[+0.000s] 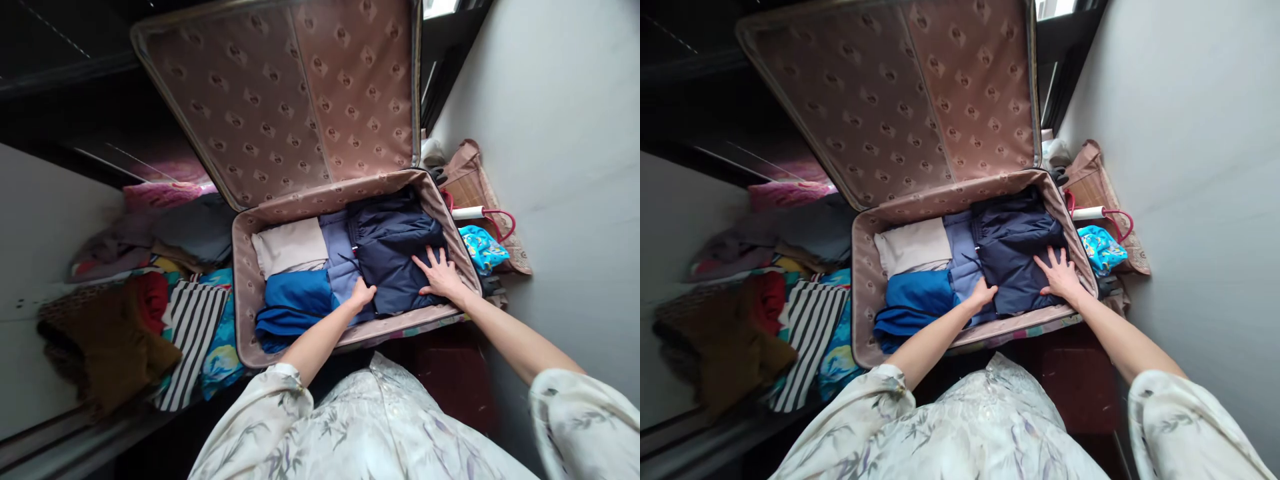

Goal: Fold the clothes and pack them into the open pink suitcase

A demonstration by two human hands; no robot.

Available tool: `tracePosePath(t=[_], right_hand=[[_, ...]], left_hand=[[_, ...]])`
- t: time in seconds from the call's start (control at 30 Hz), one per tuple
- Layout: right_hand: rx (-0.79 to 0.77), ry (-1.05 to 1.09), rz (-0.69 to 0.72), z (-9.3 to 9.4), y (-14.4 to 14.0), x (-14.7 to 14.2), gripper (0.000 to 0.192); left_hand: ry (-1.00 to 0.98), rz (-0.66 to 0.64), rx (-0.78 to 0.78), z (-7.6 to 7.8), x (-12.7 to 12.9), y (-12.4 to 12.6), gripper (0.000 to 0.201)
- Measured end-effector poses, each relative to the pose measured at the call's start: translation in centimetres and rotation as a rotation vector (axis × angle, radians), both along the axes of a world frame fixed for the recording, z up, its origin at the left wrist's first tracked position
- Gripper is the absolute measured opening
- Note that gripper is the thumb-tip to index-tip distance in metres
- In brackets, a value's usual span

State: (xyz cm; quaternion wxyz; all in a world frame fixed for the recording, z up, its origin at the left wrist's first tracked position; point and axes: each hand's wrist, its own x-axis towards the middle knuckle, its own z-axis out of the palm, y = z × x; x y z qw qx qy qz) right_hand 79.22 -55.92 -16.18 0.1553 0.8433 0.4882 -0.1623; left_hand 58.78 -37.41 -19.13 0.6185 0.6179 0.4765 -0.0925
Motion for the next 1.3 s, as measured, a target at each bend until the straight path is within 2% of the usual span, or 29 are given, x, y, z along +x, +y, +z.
tracePosePath(t=[0.1, 0.17, 0.2, 0.27, 0.37, 0.47, 0.57, 0.63, 0.7, 0.8, 0.87, 0.93, 1.0, 1.07, 1.1, 1.13, 1.2, 1.3], right_hand=[[0.102, -0.053, 0.049, 2.0, 0.8, -0.9, 0.114], [0.216, -0.083, 0.105, 3.4, 1.9, -0.9, 0.109], [0.267, -0.094, 0.117, 3.8, 2.5, -0.5, 0.106], [0.327, -0.108, 0.096, 3.5, 3.9, 0.9, 0.097], [0.324, -0.081, 0.051, 0.2, 5.3, 3.2, 0.079], [0.329, -0.065, -0.011, -4.4, 5.6, 4.0, 0.067], [0.377, -0.075, -0.085, -7.8, 5.4, 3.5, 0.063], [0.402, -0.066, -0.104, -9.0, 5.3, 3.2, 0.062], [0.416, -0.061, -0.102, -9.3, 5.3, 3.1, 0.063], [0.412, -0.082, -0.085, -8.9, 5.4, 3.0, 0.062], [0.394, -0.101, -0.081, -8.5, 5.5, 2.9, 0.063], [0.373, -0.112, -0.078, -8.1, 5.6, 2.9, 0.063], [0.353, -0.110, -0.066, -7.7, 5.5, 3.1, 0.063], [0.317, -0.089, -0.049, -7.0, 5.5, 3.4, 0.064], [0.294, -0.077, -0.043, -6.4, 5.6, 3.5, 0.064], [0.275, -0.071, -0.040, -5.6, 5.8, 3.4, 0.063], [0.263, -0.091, -0.055, -3.2, 6.6, 2.6, 0.061], [0.336, -0.149, -0.064, 1.4, 9.2, -1.6, 0.059]], left_hand=[[0.025, -0.243, 0.520, 2.0, -0.7, 0.0, 0.091], [-0.086, -0.516, 0.843, 2.9, -0.2, 0.1, 0.112], [-0.154, -0.646, 0.920, 3.0, 0.3, 0.1, 0.122], [-0.239, -0.874, 0.930, 2.4, 1.8, 0.1, 0.137], [-0.234, -1.071, 0.838, -0.1, 3.9, -0.3, 0.140], [-0.206, -1.106, 0.813, -3.0, 4.8, -0.9, 0.134], [-0.208, -1.097, 0.829, -4.6, 4.8, -1.5, 0.131], [-0.206, -1.095, 0.842, -5.0, 4.8, -1.7, 0.130], [-0.212, -1.099, 0.851, -4.7, 4.8, -1.8, 0.129], [-0.288, -1.124, 0.820, -3.2, 4.2, -1.4, 0.123], [-0.353, -1.112, 0.783, -1.5, 2.5, 0.0, 0.112], [-0.335, -1.027, 0.769, 0.7, -0.9, 2.6, 0.094], [-0.176, -0.873, 0.788, 3.0, -5.7, 6.3, 0.074], [0.101, -0.729, 0.812, 5.2, -11.4, 10.0, 0.067], [0.252, -0.698, 0.805, 6.1, -14.2, 11.6, 0.068], [0.356, -0.734, 0.760, 6.9, -16.9, 12.8, 0.073], [0.449, -0.899, 0.626, 7.9, -21.2, 14.0, 0.075], [0.445, -1.114, 0.539, 8.5, -24.4, 13.5, 0.050]])
